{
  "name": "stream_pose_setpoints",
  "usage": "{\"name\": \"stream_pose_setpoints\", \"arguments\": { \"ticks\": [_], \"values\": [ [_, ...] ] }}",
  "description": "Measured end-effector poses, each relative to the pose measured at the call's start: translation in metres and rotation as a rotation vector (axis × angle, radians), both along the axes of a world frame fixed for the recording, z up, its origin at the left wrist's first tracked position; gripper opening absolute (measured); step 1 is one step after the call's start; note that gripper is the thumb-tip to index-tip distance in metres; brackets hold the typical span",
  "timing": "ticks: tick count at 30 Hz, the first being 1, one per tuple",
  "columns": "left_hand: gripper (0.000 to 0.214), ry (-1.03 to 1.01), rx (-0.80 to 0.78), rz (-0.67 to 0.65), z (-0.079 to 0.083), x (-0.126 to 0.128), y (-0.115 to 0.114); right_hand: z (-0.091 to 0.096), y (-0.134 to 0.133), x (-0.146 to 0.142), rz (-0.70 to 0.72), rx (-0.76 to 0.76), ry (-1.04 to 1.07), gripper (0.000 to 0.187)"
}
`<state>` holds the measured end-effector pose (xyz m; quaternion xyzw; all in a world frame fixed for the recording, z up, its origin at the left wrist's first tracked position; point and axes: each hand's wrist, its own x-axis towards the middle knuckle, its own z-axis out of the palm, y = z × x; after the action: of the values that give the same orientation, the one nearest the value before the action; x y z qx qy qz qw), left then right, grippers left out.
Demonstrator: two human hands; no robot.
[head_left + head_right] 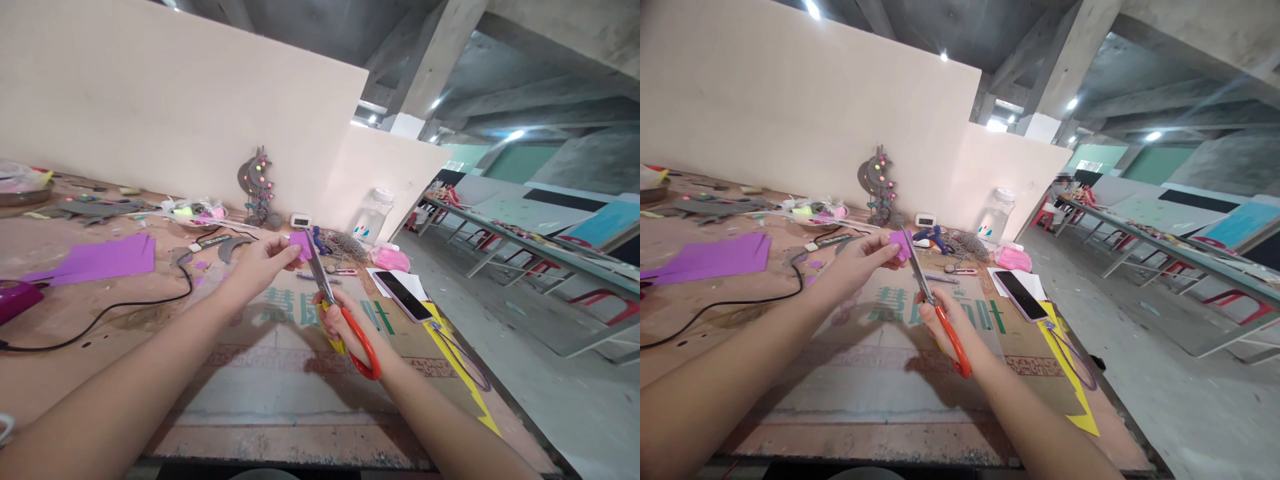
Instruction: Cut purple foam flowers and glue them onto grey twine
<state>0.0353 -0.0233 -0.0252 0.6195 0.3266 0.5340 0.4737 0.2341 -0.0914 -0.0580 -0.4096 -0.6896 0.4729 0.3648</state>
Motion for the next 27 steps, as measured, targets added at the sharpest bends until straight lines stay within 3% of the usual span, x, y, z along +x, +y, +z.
{"name": "stream_pose_setpoints", "arguments": {
  "ticks": [11, 19, 27],
  "values": [
    [0.032, 0.018, 0.045, 0.002, 0.0044, -0.0019, -0.0021, 0.0018, -0.0019, 0.0006, 0.02, -0.021, -0.001, 0.043],
    [0.043, -0.009, -0.004, -0.02, 0.0006, 0.0, -0.0015, 0.0011, -0.0013, -0.0008, 0.021, -0.022, 0.013, 0.045],
    [0.031, 0.007, 0.037, 0.006, -0.0019, 0.0011, -0.0012, -0.0015, 0.0008, 0.0009, 0.017, 0.002, -0.028, 0.047]
  ]
}}
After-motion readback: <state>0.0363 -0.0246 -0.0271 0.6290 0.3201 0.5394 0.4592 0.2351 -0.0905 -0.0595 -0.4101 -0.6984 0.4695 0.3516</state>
